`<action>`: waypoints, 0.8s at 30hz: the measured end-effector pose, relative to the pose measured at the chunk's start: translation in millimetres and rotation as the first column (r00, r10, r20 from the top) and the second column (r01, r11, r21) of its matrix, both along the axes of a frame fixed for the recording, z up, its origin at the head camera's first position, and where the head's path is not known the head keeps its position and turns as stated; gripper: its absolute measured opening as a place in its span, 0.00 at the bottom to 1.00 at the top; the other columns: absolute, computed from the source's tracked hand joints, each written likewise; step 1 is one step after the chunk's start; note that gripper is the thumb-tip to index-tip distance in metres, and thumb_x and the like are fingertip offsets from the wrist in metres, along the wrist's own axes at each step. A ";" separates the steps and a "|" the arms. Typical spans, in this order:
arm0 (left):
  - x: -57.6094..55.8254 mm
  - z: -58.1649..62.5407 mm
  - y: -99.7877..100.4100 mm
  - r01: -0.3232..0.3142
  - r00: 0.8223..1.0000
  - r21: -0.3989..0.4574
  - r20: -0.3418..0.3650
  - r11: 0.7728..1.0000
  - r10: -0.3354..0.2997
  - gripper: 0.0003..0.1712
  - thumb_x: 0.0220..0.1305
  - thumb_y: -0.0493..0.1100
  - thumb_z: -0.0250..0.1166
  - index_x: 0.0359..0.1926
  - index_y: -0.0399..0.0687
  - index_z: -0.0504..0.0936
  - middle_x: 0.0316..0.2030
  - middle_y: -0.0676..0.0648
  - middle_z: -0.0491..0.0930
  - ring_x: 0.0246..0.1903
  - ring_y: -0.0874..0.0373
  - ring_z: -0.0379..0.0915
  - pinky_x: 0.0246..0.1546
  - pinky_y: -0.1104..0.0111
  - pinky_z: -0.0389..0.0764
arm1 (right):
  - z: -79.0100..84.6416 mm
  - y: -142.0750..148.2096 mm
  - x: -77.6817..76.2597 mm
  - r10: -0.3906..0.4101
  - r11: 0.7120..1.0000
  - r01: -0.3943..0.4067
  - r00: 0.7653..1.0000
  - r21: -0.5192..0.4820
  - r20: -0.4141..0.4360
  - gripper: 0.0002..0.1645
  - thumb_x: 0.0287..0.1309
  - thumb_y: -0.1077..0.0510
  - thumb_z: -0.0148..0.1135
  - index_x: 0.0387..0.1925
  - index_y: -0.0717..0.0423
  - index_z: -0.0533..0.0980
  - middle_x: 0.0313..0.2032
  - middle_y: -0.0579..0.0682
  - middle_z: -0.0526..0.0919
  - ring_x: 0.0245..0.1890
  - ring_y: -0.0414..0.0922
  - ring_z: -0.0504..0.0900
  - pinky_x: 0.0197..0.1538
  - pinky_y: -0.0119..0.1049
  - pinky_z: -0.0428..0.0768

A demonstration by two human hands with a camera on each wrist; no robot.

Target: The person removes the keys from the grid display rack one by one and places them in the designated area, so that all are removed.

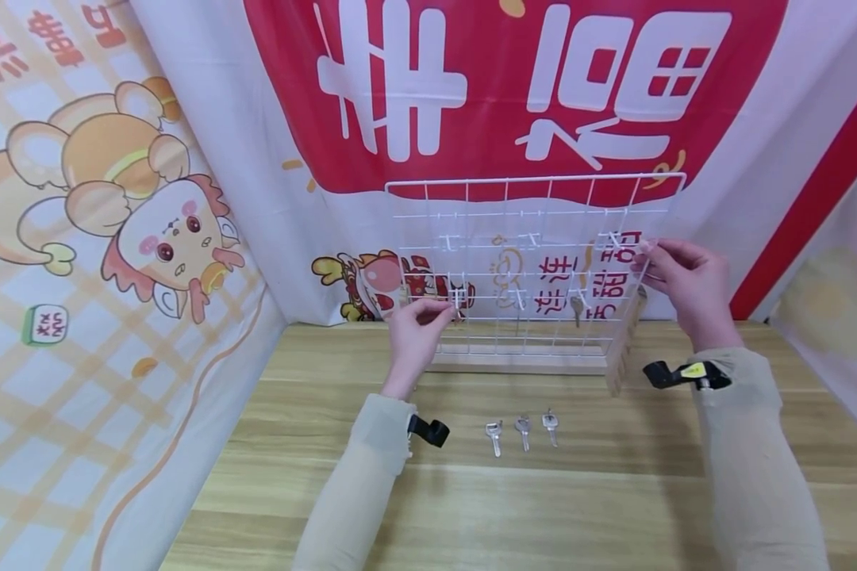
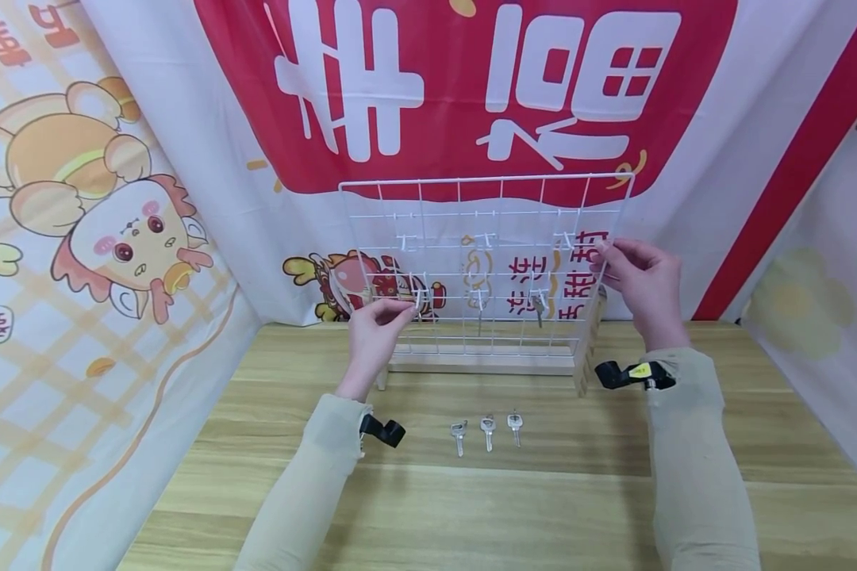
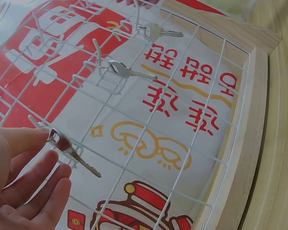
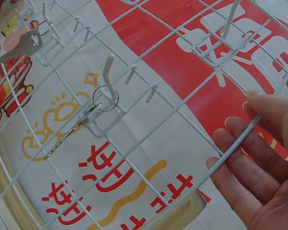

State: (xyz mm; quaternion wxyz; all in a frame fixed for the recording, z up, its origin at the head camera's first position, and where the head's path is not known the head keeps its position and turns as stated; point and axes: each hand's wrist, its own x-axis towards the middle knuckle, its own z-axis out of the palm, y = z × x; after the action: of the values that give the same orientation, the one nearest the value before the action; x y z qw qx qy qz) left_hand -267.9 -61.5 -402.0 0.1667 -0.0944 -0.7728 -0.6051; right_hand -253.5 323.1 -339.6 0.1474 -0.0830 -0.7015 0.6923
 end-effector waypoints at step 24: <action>28.0 8.9 -8.0 0.084 0.994 0.090 -0.080 0.992 -0.077 0.07 0.61 0.43 0.76 0.38 0.46 0.89 0.37 0.51 0.88 0.35 0.55 0.83 0.37 0.66 0.85 | -0.8 -2.2 1.1 -0.012 1.000 0.012 1.000 0.015 -0.013 0.37 0.53 0.38 0.72 0.63 0.48 0.80 0.57 0.53 0.81 0.48 0.40 0.85 0.45 0.26 0.80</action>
State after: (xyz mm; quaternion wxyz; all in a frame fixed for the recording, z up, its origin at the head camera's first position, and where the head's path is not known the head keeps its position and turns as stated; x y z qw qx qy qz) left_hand -239.9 -69.5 -393.0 0.1759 -0.1409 -0.7324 -0.6425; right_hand -252.4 320.9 -340.5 0.1566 -0.0815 -0.7053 0.6866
